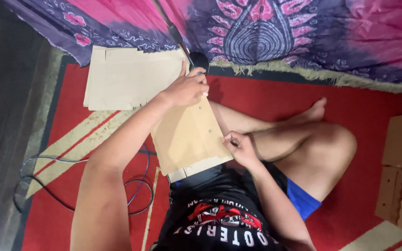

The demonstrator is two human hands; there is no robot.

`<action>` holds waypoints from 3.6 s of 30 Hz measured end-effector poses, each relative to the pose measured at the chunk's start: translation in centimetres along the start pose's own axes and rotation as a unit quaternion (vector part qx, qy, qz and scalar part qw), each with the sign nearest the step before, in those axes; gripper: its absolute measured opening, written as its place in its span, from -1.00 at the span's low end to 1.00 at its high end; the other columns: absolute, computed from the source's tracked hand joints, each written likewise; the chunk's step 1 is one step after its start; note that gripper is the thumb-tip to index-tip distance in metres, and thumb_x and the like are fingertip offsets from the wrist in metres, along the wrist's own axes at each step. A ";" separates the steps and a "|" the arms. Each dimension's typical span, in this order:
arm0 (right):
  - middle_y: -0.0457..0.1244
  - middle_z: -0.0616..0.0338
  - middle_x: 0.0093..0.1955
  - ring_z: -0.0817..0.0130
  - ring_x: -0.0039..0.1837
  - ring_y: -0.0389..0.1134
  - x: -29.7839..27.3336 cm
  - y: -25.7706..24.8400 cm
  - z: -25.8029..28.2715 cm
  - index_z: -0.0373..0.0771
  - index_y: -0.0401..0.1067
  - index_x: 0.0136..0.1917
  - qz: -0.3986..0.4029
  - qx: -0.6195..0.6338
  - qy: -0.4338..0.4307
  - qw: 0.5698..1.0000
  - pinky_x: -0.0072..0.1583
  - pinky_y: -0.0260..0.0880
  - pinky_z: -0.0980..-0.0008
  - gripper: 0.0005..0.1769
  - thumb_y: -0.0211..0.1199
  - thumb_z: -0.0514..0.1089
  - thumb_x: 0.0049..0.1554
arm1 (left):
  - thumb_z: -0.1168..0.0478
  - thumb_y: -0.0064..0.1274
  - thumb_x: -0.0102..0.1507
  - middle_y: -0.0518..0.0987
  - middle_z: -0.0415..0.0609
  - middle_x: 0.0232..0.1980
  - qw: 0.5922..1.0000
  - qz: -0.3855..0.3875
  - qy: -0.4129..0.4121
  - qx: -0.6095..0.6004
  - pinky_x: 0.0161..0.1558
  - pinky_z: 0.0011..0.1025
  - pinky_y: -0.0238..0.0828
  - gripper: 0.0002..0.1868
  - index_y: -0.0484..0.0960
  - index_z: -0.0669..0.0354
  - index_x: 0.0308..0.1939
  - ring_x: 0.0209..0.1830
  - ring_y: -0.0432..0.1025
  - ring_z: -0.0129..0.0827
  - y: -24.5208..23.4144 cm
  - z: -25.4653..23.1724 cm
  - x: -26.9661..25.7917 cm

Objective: Folding a flat cardboard sheet into a finished box by creasing edges and tucking in tabs.

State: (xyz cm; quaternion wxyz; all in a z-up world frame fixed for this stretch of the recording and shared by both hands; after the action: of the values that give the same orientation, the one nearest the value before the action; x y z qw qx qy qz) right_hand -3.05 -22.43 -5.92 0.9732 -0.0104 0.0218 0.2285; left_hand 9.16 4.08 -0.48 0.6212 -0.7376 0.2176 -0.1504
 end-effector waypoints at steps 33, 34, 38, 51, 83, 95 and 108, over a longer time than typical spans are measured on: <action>0.24 0.26 -0.46 0.53 -0.33 0.22 -0.5 2.0 3.0 -0.26 0.55 -0.26 -0.087 -0.014 -0.011 0.996 -0.26 0.28 0.51 -0.80 0.35 -0.23 0.22 | 0.02 0.19 0.23 0.44 -0.02 0.04 0.980 -0.182 0.058 0.061 0.30 0.73 -0.47 -0.78 0.69 0.06 -0.29 0.47 0.19 -0.04 -1.6 -7.5 -1.0; 0.24 0.26 -0.46 0.53 -0.33 0.22 -0.6 2.1 2.9 -0.26 0.55 -0.26 -0.087 -0.014 -0.010 0.996 -0.26 0.28 0.51 -0.80 0.35 -0.23 0.22 | 0.02 0.19 0.23 0.44 -0.02 0.04 0.980 -0.181 0.057 0.059 0.30 0.73 -0.47 -0.78 0.69 0.06 -0.29 0.47 0.19 -0.04 -1.6 -6.5 -1.3; 0.28 0.21 -0.44 0.49 -0.32 0.24 -0.8 1.6 1.0 -0.27 0.57 -0.26 -0.081 -0.015 0.027 0.996 -0.25 0.32 0.48 -0.82 0.39 -0.22 0.19 | 0.03 0.20 0.25 0.43 0.00 0.10 0.985 -0.171 -0.002 0.038 0.26 0.75 -0.44 -0.81 0.70 0.04 -0.26 0.51 0.14 0.01 -1.8 -2.5 -2.6; 0.31 0.29 -0.23 0.60 -0.21 0.19 -0.6 1.6 -0.2 -0.38 0.50 -0.11 -0.007 0.018 0.045 0.999 -0.09 0.20 0.64 -0.86 0.22 -0.27 0.26 | 0.09 0.07 0.34 0.11 0.35 0.49 0.963 -0.226 -0.145 -0.014 0.30 0.64 -0.24 -0.51 0.41 0.23 0.29 0.56 -0.08 0.24 -2.9 -3.8 -7.0; 0.41 0.08 0.12 0.08 0.11 0.49 -0.7 3.7 3.5 -0.13 0.46 0.38 0.011 -0.428 -0.273 0.862 0.08 0.53 0.18 -0.29 0.47 0.06 -0.01 | 0.21 0.05 0.09 0.45 0.03 0.38 0.956 -0.235 -0.175 -0.011 0.37 0.39 0.00 -0.28 0.43 -0.09 0.39 0.40 0.35 -0.01 3.6 -15.7 -20.5; 0.46 0.05 0.09 0.09 0.05 0.50 -0.3 4.1 0.8 -0.12 0.56 0.31 0.002 -0.375 -0.315 0.872 0.03 0.52 0.29 -0.48 0.39 -0.19 0.06 | 0.41 0.00 0.21 0.60 -0.18 -0.12 0.911 -0.364 -0.144 0.131 0.45 0.43 -0.23 -0.56 0.62 -0.13 0.12 0.18 0.49 -0.28 -0.2 -16.2 -20.7; 0.48 0.09 -0.02 0.05 0.03 0.51 -0.4 4.1 2.3 -0.16 0.65 0.11 -0.024 -0.247 -0.189 0.950 0.03 0.52 0.22 -0.77 0.34 -0.22 0.16 | 0.43 0.06 0.12 0.65 -0.09 0.07 0.822 -0.498 -0.209 0.182 0.26 0.71 -0.38 -0.55 0.74 -0.18 -0.01 0.19 0.50 -0.01 -6.7 -15.2 -21.2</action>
State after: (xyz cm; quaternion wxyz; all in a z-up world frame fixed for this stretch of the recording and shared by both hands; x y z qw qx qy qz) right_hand -5.13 -18.84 -3.61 0.9318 -0.2074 -0.2201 0.2008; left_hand -15.66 2.83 9.94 0.6158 -0.6326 -0.3459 -0.3179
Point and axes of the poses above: each hand's wrist, its own x-axis towards the middle knuckle, its own y-axis out of the palm, z = x × y, the point moved 4 cm from there along x, towards the middle knuckle
